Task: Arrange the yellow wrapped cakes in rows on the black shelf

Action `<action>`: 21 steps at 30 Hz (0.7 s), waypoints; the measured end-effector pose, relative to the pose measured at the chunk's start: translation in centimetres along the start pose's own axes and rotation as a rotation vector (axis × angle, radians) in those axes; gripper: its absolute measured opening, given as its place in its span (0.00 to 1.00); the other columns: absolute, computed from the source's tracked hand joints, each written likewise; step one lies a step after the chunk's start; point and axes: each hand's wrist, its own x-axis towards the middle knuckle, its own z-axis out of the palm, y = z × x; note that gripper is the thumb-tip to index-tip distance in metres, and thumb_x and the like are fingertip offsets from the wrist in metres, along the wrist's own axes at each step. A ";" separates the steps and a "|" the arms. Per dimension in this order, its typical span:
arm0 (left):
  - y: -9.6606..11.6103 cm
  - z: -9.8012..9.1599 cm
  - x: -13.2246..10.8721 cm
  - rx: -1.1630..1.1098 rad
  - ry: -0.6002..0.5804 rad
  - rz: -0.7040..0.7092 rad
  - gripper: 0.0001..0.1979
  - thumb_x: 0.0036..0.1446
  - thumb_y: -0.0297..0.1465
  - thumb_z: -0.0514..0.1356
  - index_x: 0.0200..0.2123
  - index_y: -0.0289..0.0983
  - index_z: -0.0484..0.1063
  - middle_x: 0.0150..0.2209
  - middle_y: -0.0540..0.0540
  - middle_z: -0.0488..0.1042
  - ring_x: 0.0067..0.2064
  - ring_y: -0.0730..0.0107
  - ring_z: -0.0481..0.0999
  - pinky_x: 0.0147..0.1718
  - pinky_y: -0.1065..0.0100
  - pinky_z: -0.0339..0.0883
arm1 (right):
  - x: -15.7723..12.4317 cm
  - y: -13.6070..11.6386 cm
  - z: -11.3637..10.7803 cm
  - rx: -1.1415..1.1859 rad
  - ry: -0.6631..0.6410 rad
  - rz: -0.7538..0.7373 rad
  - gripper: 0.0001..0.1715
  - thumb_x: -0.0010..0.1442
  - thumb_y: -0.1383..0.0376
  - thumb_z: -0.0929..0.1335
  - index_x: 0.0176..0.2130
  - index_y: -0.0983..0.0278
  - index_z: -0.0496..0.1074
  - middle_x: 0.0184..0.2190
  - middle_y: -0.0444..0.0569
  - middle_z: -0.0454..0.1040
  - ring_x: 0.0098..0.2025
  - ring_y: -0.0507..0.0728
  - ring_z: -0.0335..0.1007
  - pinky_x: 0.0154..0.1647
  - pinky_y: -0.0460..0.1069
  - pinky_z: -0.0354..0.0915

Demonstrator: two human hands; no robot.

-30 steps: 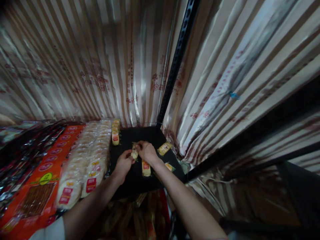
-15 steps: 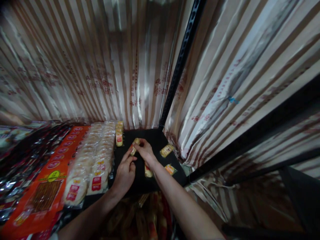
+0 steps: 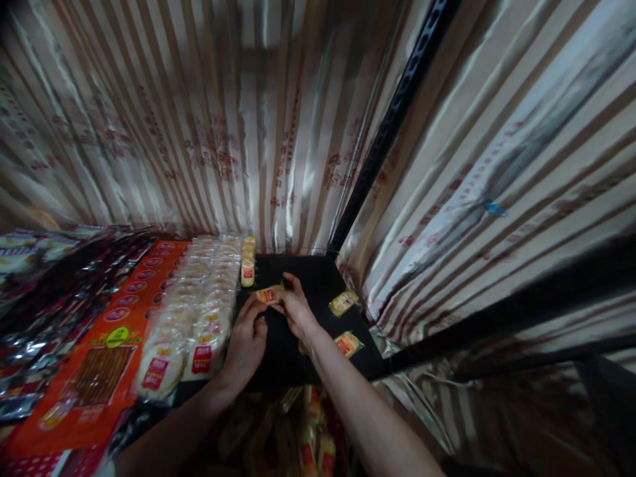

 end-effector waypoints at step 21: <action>0.5 -1.0 1.5 0.065 -0.010 0.030 0.18 0.54 0.23 0.48 0.44 0.33 0.72 0.60 0.40 0.62 0.66 0.60 0.50 0.64 0.53 0.47 | 2.6 1.8 0.2 -0.675 -0.281 -0.307 0.15 0.47 0.66 0.68 0.38 0.61 0.73 0.33 0.44 0.76 0.36 0.54 0.72 0.41 0.49 0.65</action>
